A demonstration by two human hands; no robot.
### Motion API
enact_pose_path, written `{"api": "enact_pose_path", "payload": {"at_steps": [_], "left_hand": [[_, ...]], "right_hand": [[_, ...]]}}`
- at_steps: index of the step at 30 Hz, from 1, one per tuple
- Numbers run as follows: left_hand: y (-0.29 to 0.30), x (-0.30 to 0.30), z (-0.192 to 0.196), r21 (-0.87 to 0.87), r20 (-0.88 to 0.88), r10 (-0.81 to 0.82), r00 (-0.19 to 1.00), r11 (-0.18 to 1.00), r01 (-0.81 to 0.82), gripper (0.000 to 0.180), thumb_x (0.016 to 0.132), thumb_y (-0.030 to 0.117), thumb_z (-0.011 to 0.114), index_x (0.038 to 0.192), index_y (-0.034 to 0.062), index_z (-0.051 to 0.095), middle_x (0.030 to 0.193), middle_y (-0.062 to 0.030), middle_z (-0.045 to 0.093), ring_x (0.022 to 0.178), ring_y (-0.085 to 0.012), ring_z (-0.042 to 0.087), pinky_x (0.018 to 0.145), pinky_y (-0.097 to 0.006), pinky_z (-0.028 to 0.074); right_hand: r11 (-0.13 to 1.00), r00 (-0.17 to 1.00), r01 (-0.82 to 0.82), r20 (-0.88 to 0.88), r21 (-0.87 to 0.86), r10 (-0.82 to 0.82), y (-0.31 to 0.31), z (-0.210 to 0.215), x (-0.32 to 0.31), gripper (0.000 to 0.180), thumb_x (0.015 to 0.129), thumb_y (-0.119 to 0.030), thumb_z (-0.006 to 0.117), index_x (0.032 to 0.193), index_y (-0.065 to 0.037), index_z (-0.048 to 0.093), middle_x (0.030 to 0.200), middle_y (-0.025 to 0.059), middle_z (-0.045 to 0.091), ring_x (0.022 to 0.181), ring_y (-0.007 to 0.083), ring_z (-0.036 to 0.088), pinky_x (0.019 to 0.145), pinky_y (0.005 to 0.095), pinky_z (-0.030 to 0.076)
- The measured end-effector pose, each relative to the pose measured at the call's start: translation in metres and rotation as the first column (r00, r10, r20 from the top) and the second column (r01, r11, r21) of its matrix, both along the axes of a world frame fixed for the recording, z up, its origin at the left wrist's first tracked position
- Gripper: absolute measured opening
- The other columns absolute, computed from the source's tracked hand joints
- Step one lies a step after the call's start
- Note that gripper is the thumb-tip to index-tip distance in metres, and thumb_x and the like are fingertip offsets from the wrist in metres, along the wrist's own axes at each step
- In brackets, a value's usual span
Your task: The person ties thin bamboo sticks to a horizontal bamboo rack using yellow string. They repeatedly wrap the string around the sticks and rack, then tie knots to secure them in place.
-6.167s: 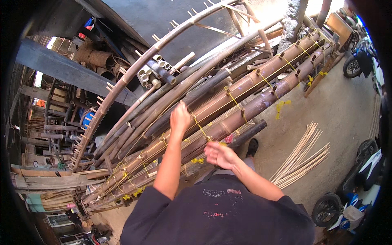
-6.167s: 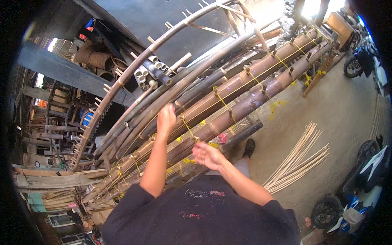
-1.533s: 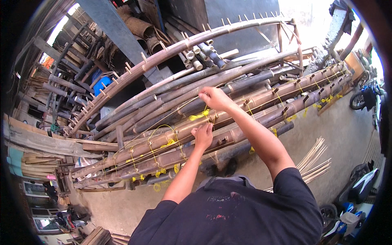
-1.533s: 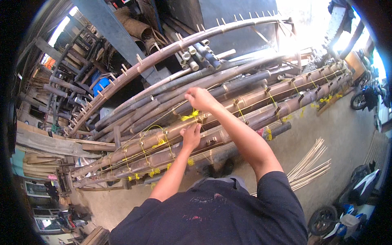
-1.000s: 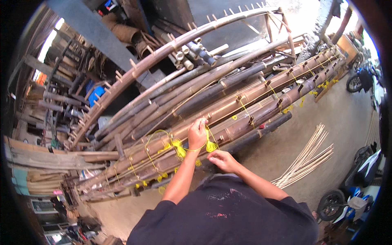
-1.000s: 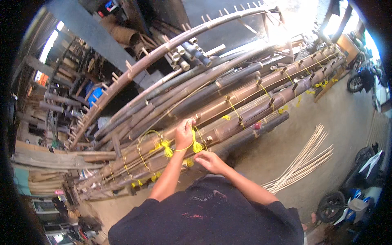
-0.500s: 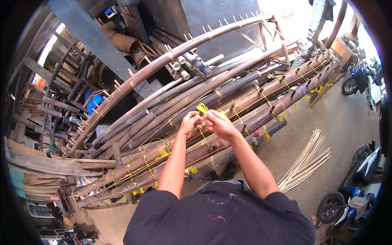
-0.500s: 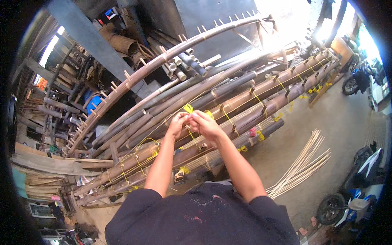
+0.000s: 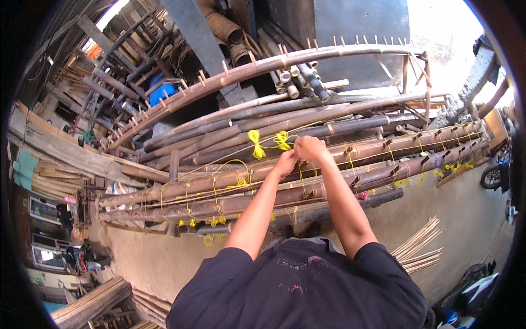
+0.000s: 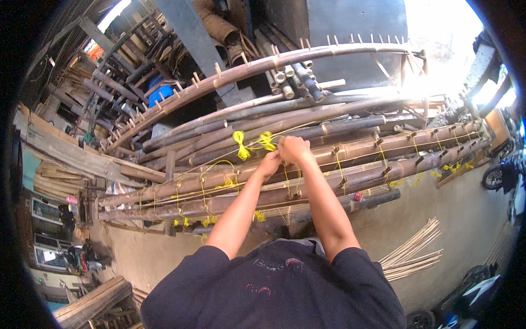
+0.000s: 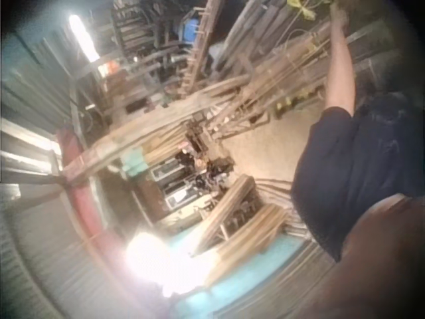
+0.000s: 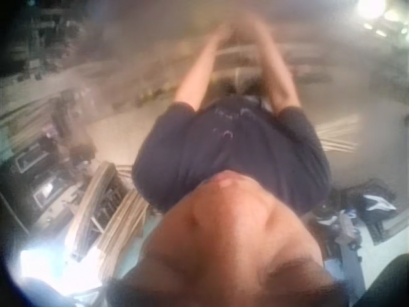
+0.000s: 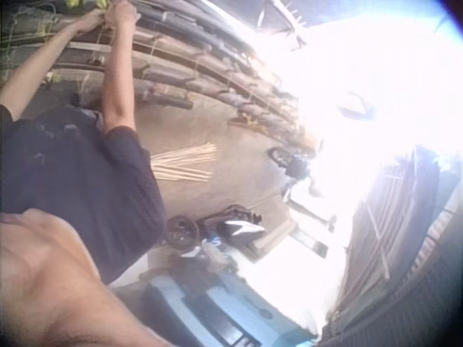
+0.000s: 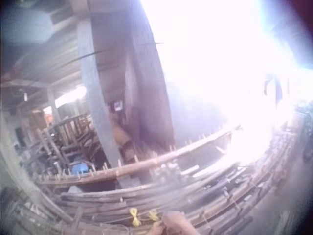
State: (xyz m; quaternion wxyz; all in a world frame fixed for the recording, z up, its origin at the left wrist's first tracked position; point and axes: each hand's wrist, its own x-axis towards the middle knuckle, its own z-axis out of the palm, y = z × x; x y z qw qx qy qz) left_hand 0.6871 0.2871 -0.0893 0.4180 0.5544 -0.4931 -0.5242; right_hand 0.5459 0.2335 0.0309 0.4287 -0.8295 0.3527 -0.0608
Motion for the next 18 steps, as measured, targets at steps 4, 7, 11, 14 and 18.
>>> {"api": "enact_pose_path", "payload": {"at_steps": [4,7,11,14,18], "left_hand": [[0.008,-0.011,0.008,-0.044,-0.118,0.093,0.989,0.994,-0.098,0.015,0.100,0.013,0.054,0.110,0.0045,0.061,0.104,-0.0011,0.065,0.096,-0.0105,0.057,0.086,-0.028,0.047],[0.010,-0.001,0.018,0.067,-0.072,-0.006,0.997,0.998,0.011,0.021,0.101,0.015,0.053,0.120,0.0077,0.054,0.113,-0.0003,0.061,0.100,-0.0113,0.056,0.089,-0.028,0.047],[0.014,-0.003,0.017,-0.215,-0.238,0.001,0.971,0.975,-0.054,0.025,0.105,0.031,0.045,0.120,0.0125,0.049,0.115,-0.0006,0.055,0.105,-0.0121,0.057,0.090,-0.033,0.049],[0.014,0.025,0.027,-0.042,-0.642,-0.101,0.760,0.994,0.097,0.049,0.095,0.020,0.061,0.139,0.0108,0.041,0.125,-0.0060,0.057,0.119,-0.0192,0.054,0.101,-0.038,0.043],[0.032,0.059,0.097,-0.157,-0.917,-0.230,0.325,0.959,0.236,0.066,0.088,0.011,0.059,0.149,0.0140,0.035,0.136,-0.0117,0.056,0.123,-0.0237,0.054,0.105,-0.043,0.040]], "right_hand": [[0.763,0.779,-0.297,0.608,0.574,-0.153,0.008,-0.013,-0.009,0.024,0.102,-0.021,0.048,0.101,-0.003,0.063,0.095,0.0045,0.067,0.091,0.0138,0.061,0.084,0.0303,0.048],[0.981,0.991,0.006,0.127,0.193,-0.031,0.006,0.005,-0.008,0.024,0.105,-0.021,0.045,0.100,-0.006,0.064,0.100,0.0006,0.066,0.094,0.0108,0.059,0.086,0.0278,0.046],[0.905,0.848,-0.267,0.526,0.332,0.057,0.015,-0.002,0.001,0.028,0.103,-0.026,0.049,0.095,-0.004,0.064,0.082,0.0000,0.064,0.078,0.0138,0.059,0.073,0.0314,0.049],[0.927,0.904,-0.149,0.428,0.345,-0.014,0.027,0.014,-0.006,0.026,0.102,-0.029,0.051,0.095,-0.007,0.063,0.074,-0.0024,0.056,0.068,0.0101,0.052,0.064,0.0276,0.045],[0.864,0.878,-0.096,0.450,0.493,-0.159,0.057,0.028,-0.019,0.023,0.100,-0.029,0.052,0.094,-0.009,0.063,0.071,-0.0055,0.050,0.065,0.0067,0.046,0.060,0.0233,0.041]]}}
